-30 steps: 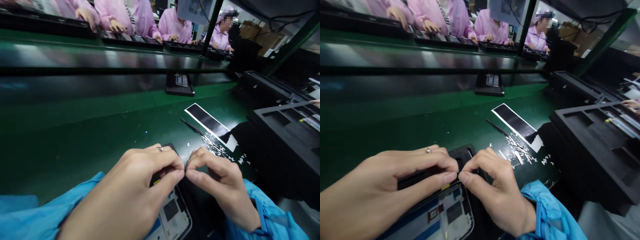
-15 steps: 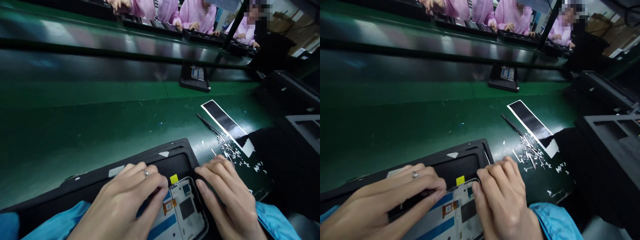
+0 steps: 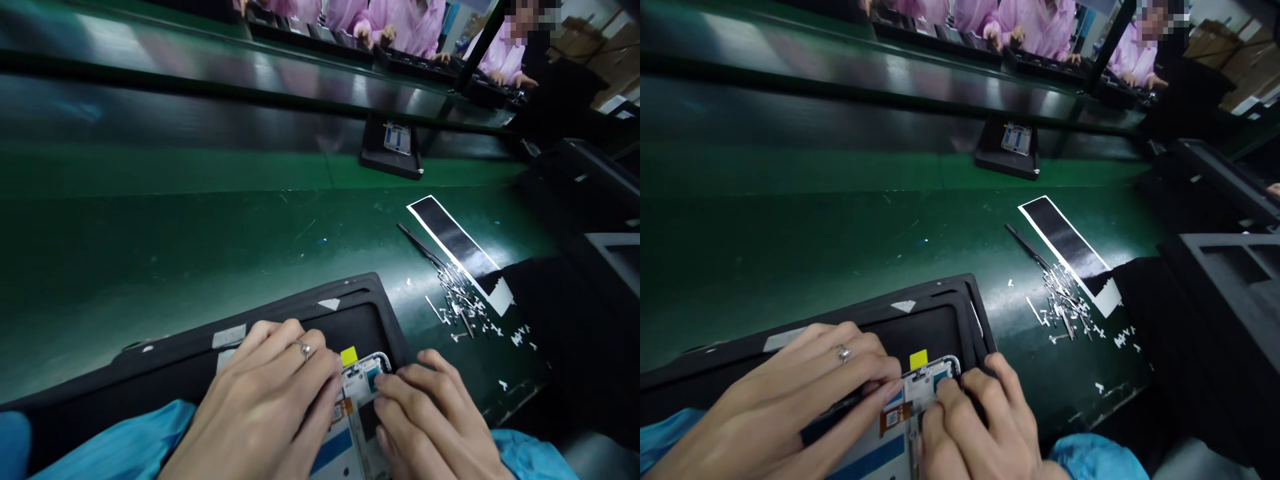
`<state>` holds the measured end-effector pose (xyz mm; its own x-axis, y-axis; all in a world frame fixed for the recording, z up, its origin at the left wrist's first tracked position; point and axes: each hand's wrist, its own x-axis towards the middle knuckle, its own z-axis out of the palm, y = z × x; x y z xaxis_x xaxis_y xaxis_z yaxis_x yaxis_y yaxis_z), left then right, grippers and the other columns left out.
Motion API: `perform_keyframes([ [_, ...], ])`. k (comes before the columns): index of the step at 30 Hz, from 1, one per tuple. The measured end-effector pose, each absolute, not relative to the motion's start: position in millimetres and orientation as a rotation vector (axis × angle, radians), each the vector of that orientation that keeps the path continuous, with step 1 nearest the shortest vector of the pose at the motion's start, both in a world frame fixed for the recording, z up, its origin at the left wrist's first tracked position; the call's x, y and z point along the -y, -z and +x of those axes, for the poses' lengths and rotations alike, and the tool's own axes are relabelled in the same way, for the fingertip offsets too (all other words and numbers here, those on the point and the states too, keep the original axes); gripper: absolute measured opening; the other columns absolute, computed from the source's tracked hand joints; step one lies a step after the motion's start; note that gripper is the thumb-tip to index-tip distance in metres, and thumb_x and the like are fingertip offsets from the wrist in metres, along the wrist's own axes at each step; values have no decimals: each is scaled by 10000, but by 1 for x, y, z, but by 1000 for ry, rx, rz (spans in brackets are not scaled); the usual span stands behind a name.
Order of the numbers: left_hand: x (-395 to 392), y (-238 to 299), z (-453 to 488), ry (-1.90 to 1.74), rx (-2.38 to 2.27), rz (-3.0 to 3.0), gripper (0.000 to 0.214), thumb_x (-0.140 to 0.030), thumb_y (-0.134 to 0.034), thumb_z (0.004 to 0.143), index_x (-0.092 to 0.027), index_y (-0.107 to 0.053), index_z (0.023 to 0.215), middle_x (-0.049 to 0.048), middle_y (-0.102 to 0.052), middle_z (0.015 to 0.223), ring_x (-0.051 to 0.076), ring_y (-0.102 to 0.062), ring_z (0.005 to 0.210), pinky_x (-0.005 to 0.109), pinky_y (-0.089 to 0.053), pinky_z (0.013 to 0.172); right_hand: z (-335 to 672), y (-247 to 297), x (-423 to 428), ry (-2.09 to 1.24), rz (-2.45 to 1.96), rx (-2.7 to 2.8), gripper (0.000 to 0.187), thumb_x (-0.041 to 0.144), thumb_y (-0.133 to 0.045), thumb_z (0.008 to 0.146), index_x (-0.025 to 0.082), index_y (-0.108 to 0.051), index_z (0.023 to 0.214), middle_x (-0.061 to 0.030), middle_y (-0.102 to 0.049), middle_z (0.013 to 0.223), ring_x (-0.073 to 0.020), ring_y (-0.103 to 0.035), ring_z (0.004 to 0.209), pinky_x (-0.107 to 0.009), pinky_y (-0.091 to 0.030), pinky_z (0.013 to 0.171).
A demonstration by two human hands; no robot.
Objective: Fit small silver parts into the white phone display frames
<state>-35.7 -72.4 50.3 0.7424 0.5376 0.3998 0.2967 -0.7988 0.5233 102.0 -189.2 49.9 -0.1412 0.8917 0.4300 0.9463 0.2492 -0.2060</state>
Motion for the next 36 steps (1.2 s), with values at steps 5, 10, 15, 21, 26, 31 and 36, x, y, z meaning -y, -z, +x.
perform_keyframes([
  [5,76,-46,-35,-826,-618,2503,333,-114,-289,834,-193,-446,551,-20,-500,521,118,-415,485,284,-325,509,99,-50,187,302,-1620,2147,156,123,-502,788,220,-603,720,11,-674,871,-130,-619,690,-280,-488,736],
  [10,75,-48,-34,-896,-591,2589,259,-96,-334,816,-186,-437,596,-32,-505,539,108,-437,496,274,-346,558,85,-36,179,565,-1670,1896,260,121,-433,837,206,-558,625,52,-682,773,-114,-599,592,-289,-465,676],
  [15,74,-50,-32,-913,-594,2630,266,-91,-314,815,-185,-409,584,-32,-490,521,101,-447,479,264,-364,557,79,-29,174,657,-1625,1900,322,111,-376,867,189,-524,591,58,-681,728,-117,-587,561,-294,-438,668],
  [21,75,-51,-31,-884,-646,2594,327,-86,-307,800,-171,-429,509,-22,-506,487,92,-466,459,230,-388,499,84,-34,174,670,-1638,1933,333,107,-357,873,192,-513,590,70,-679,719,-111,-584,560,-287,-435,674],
  [26,75,-53,-29,-877,-684,2587,342,-83,-301,791,-172,-453,497,-23,-507,479,97,-472,458,225,-403,497,87,-34,177,669,-1602,2046,330,88,-345,860,191,-540,614,51,-682,760,-114,-588,597,-291,-443,697],
  [31,76,-53,-28,-873,-665,2607,361,-85,-295,791,-178,-473,491,-23,-520,485,100,-486,461,231,-410,510,90,-37,179,681,-1580,2134,319,70,-337,854,182,-579,681,40,-682,769,-117,-589,625,-294,-451,715],
  [36,75,-50,-29,-866,-648,2649,355,-69,-294,786,-176,-494,513,-17,-551,523,111,-520,507,249,-426,578,90,-41,179,694,-1549,2243,314,46,-329,853,170,-586,720,24,-682,802,-118,-592,649,-300,-459,712],
])
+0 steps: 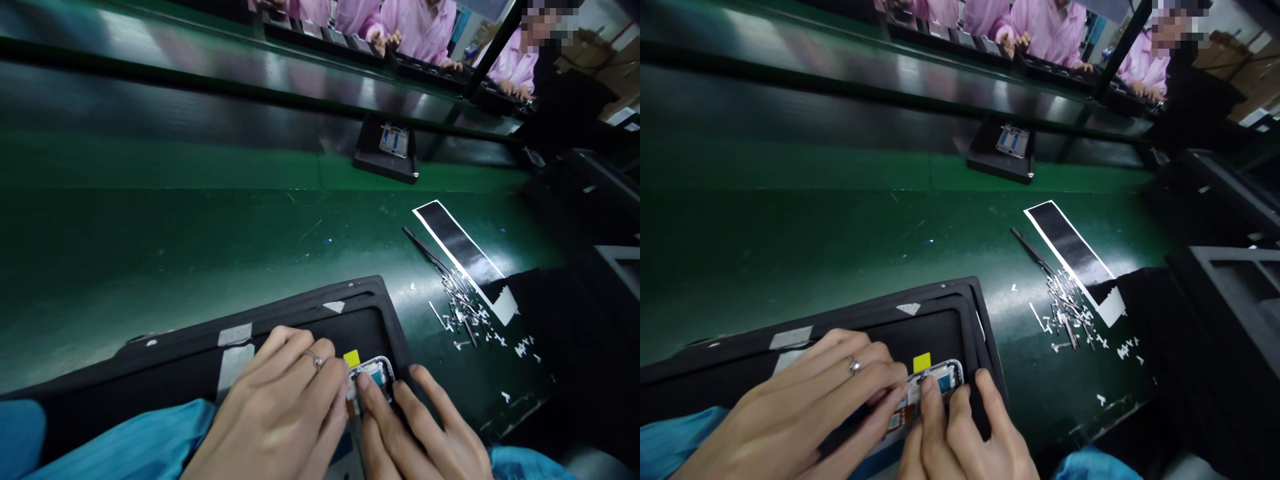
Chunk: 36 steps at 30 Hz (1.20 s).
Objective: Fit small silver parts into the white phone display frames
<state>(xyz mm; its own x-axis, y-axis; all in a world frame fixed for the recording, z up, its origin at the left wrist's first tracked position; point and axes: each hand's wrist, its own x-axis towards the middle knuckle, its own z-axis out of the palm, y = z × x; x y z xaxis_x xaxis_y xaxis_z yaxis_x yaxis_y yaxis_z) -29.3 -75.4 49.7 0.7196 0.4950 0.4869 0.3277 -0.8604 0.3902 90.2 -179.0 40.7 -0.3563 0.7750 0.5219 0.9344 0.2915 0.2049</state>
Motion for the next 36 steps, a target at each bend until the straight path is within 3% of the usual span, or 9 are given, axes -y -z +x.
perform_keyframes([
  [14,76,-44,-36,-629,-598,2640,345,-70,-293,775,-183,-564,594,-15,-587,585,135,-521,557,283,-414,606,91,-43,170,721,-1433,2309,307,-14,-324,828,125,-555,681,-42,-680,716,-117,-603,594,-298,-490,653],
  [20,72,-48,-35,-612,-572,2698,360,-95,-280,787,-190,-553,572,-15,-597,572,150,-538,549,294,-397,601,88,-40,169,663,-1502,2121,327,5,-311,854,143,-538,663,-7,-679,689,-104,-607,570,-280,-495,662],
  [25,79,-36,-37,-673,-668,2719,381,-71,-233,796,-187,-545,609,5,-590,615,173,-526,624,337,-366,704,83,-37,165,681,-1522,2035,332,25,-310,860,157,-516,635,15,-675,655,-101,-587,484,-272,-498,600],
  [32,88,-24,-41,-815,-604,2831,359,-97,-237,825,-190,-584,826,26,-611,746,192,-527,736,368,-346,840,83,-38,166,625,-1556,1924,323,48,-345,869,149,-512,612,22,-669,628,-78,-593,505,-258,-510,677],
  [36,91,-26,-45,-808,-587,2898,358,-69,-273,806,-196,-608,815,28,-628,801,195,-534,814,386,-331,922,87,-37,170,613,-1547,2014,362,57,-292,888,156,-538,642,27,-680,694,-76,-605,546,-240,-507,685],
])
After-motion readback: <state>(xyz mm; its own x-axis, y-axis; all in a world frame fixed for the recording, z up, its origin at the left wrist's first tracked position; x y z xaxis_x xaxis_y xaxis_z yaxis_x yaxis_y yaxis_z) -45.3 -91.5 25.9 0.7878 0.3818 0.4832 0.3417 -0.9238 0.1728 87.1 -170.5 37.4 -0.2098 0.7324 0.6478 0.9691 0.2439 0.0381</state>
